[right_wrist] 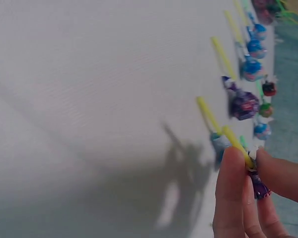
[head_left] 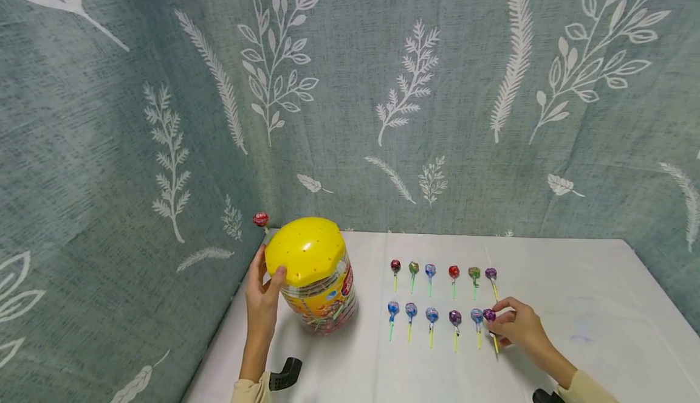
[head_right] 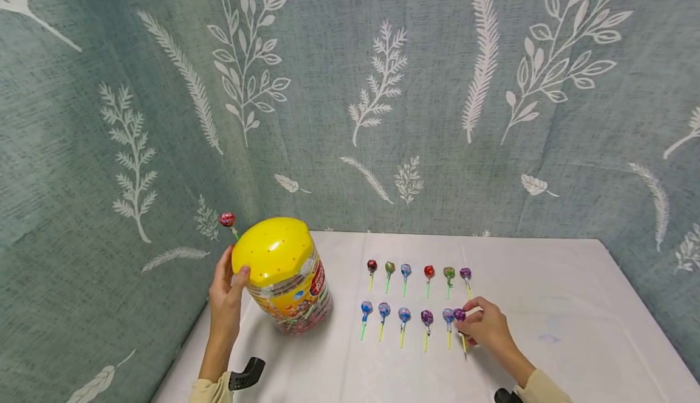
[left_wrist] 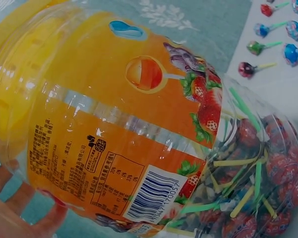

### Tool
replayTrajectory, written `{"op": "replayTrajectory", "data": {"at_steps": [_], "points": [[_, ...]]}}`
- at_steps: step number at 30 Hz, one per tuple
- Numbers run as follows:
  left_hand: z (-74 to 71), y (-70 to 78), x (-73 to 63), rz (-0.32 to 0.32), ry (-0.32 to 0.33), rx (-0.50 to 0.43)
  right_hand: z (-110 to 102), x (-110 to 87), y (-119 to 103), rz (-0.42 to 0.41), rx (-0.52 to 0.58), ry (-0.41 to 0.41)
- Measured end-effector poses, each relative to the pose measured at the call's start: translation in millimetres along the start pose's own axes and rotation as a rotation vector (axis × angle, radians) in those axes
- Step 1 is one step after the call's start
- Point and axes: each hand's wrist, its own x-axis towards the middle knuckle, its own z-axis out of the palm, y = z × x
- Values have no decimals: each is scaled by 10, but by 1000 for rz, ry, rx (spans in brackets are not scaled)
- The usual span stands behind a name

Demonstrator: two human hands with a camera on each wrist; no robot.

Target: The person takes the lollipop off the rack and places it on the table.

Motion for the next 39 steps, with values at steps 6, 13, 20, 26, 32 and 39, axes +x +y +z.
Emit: {"op": "replayTrajectory", "data": {"at_steps": [6,13,20,26,32,39], "points": [[-7,4,-4,13,-5,-13,20,31,117,-21,-101,44],[-33,-12,-2,-2,4,-2,-16,36,179,-43,-147,48],[-42,-15,-2,-25,2,-11,-66,76,195,-42,-211,27],[-33,-5,-11,-3,4,-20,-63,98,104,-78,-224,24],[-29,77,-18,-17,-6,-11,-27,155,-97,-145,-212,6],[2,336,-76,-16,-9,16,29,137,-415,-196,-120,-57]]}}
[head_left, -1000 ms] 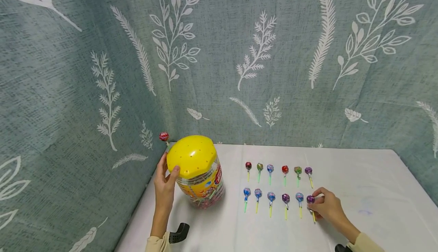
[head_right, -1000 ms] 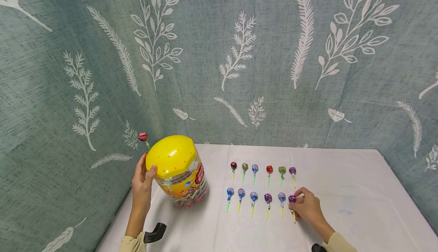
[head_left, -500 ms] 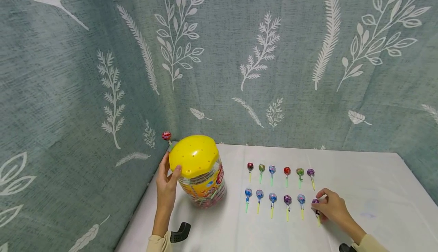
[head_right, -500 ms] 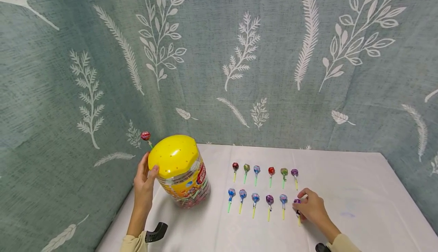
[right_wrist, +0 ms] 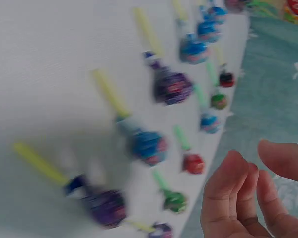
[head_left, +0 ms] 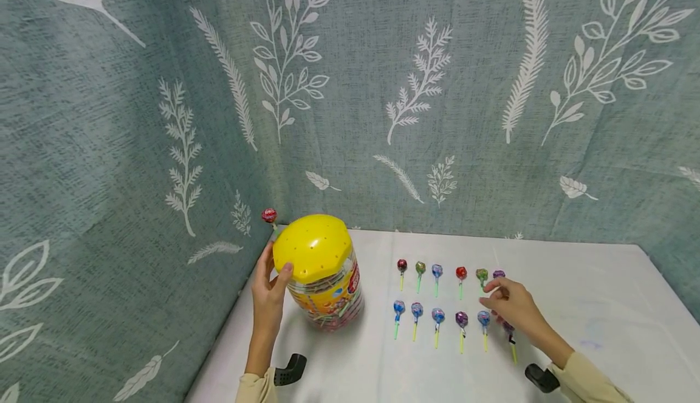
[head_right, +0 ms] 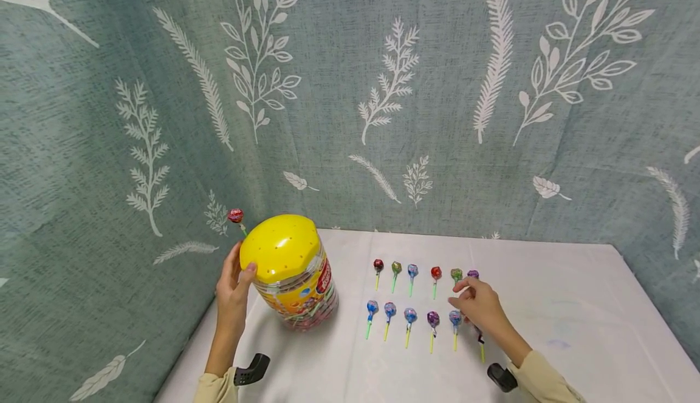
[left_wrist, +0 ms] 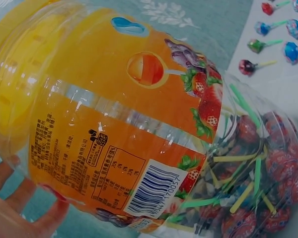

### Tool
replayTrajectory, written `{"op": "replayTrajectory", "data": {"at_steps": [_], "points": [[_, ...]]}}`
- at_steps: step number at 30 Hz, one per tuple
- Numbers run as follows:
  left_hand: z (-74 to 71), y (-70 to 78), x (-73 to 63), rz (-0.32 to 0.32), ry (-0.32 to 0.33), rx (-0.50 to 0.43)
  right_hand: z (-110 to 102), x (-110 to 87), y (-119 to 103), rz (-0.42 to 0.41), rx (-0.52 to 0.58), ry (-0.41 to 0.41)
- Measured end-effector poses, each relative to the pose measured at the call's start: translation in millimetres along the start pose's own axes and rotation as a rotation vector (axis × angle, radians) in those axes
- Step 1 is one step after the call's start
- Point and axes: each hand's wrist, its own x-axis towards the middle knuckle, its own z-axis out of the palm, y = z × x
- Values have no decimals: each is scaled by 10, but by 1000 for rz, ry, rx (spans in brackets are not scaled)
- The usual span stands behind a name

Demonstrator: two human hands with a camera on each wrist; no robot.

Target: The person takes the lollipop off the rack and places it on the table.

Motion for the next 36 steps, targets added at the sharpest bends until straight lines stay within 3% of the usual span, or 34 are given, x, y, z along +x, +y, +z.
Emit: {"op": "replayTrajectory", "data": {"at_steps": [19,27,31,36], "points": [[-16,-36,12,6,3,-3,302,268,-909,-191,205,-112],[-15,-335,77,-3,4,-17,401,354,-1308,-251,247,-142],[-14,-372,73,8,14,0,453,408,-1498,-301,279,-158],[-31,-362,59,-27,18,14,520,492,-1732,-359,305,-154]]}}
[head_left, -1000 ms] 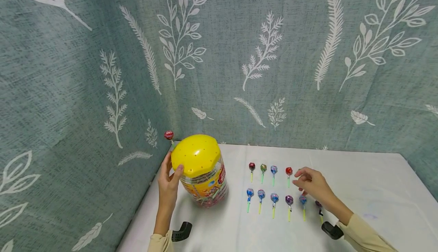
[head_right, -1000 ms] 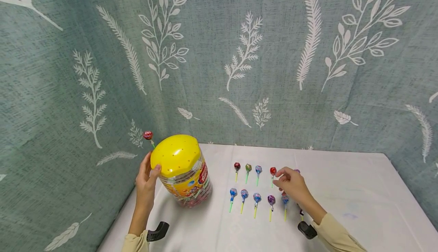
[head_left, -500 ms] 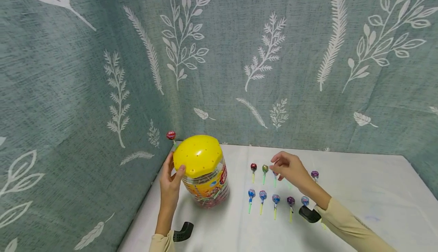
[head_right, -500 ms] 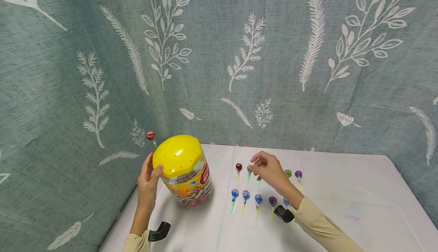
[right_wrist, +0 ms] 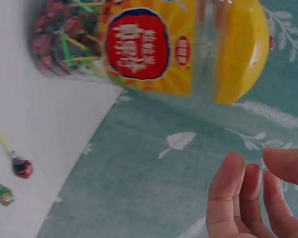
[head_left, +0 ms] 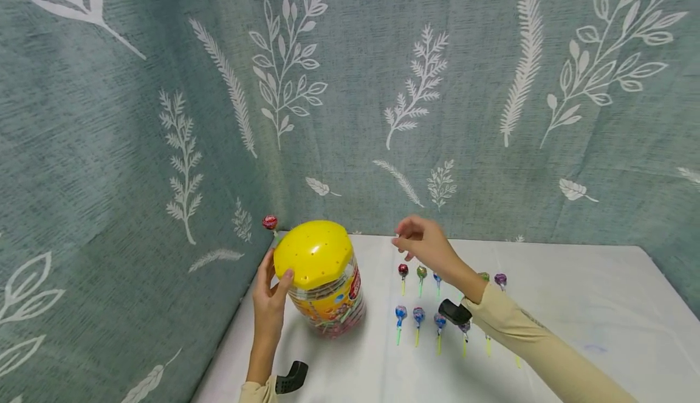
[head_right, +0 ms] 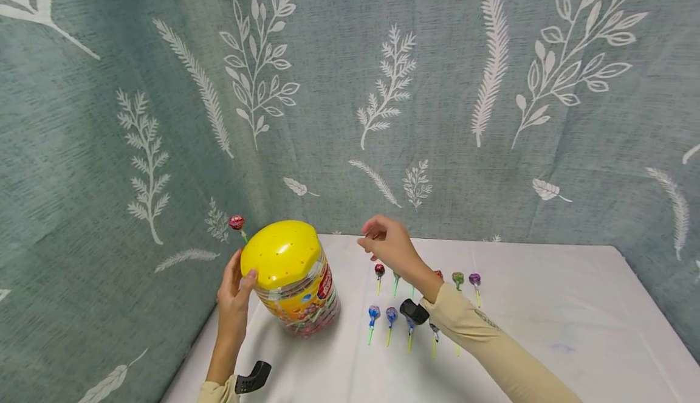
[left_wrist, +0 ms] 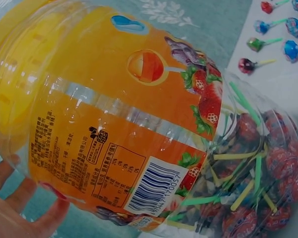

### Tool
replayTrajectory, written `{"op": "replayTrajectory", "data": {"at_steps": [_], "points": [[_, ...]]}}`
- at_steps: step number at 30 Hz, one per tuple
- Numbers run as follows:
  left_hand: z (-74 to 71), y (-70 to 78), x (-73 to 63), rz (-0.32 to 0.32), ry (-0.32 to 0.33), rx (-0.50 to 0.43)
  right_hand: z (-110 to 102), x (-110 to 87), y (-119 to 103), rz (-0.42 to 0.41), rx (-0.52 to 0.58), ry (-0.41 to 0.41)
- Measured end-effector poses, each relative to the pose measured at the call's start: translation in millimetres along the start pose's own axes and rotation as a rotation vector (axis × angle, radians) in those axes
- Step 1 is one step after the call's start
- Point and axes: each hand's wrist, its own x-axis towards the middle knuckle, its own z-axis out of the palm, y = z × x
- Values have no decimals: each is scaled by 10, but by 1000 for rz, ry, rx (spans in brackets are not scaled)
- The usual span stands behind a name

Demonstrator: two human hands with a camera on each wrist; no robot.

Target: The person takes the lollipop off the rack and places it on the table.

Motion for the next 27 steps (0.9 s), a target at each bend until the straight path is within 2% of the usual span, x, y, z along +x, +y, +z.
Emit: {"op": "replayTrajectory", "data": {"at_steps": [8,16,22,27], "points": [[-11,20,-20,-17,11,4,185,198,-213,-55,8,-2],[11,-8,0,28,9,-25,397,395,-422,-160,46,-64],[-9,6,-36,29,16,-22,664,555,-583,-153,26,-131],[-4,26,-18,29,-11,-25,891,694,-719,-138,-23,-165]]}}
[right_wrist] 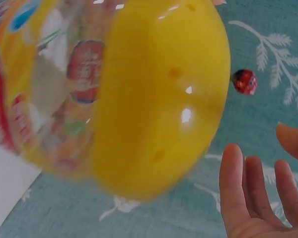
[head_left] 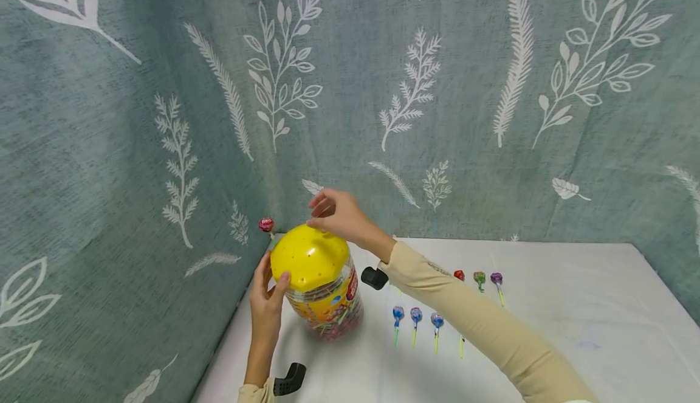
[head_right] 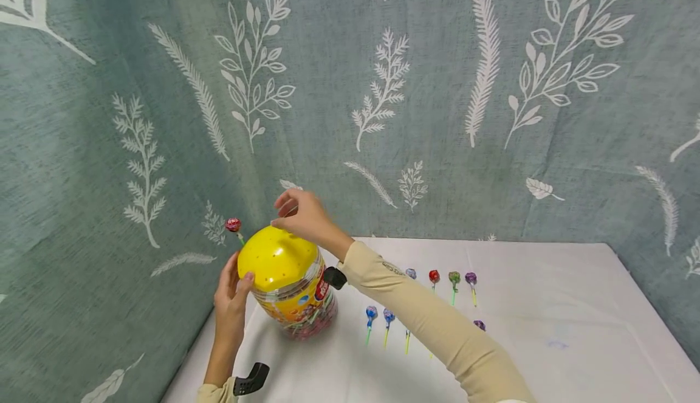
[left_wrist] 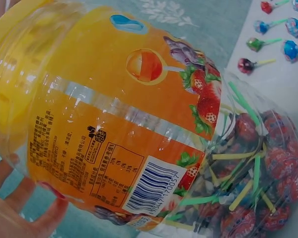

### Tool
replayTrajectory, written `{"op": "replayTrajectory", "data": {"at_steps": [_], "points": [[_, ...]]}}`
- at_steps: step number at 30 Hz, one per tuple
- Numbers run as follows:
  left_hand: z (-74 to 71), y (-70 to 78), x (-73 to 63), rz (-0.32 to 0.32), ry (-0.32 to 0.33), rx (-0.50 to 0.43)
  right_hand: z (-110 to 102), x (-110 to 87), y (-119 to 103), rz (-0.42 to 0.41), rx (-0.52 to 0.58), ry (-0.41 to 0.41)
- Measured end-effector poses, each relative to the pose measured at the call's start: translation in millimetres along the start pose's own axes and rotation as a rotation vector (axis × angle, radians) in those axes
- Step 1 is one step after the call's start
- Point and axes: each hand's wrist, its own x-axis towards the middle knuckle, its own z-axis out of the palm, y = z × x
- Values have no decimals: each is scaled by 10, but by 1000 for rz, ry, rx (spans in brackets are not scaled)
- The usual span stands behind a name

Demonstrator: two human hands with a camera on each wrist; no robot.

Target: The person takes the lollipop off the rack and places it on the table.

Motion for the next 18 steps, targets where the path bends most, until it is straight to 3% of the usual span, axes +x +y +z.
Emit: {"op": "replayTrajectory", "data": {"at_steps": [13,18], "points": [[-20,-10,27,-1,2,24,536,330,-102,36,-47,-57],[3,103,10,-17,-7,12,691,396,-75,43,-71,-61]]}}
